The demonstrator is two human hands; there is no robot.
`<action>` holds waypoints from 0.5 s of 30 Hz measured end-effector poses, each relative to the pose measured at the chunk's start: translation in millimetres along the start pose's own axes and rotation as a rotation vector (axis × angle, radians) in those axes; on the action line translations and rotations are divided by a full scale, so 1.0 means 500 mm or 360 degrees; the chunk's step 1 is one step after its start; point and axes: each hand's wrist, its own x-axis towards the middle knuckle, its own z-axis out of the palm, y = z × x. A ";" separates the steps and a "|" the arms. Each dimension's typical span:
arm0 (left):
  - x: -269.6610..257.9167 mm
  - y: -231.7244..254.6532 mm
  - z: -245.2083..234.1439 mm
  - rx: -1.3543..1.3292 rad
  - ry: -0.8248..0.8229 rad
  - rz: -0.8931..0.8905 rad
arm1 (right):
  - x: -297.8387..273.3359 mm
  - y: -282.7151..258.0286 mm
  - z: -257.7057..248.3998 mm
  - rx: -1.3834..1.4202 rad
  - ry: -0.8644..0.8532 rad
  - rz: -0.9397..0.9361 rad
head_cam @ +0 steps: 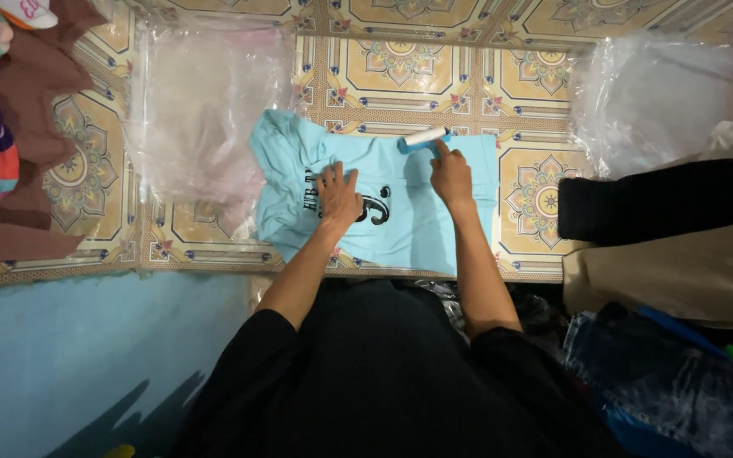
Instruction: Folding a t-shirt, cleaning it with a lint roller, and packaging it in a plastic bag.
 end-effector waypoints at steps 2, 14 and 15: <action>-0.004 0.001 -0.022 -0.0035 -0.0030 -0.0041 | -0.009 0.007 0.014 -0.0050 -0.0080 -0.0002; 0.069 -0.074 0.016 -0.0341 0.0400 -0.0272 | -0.016 -0.020 0.121 0.0147 0.0227 -0.0273; 0.060 -0.078 -0.001 -0.0329 0.0376 -0.0287 | -0.020 -0.009 0.132 0.0218 0.0272 -0.0336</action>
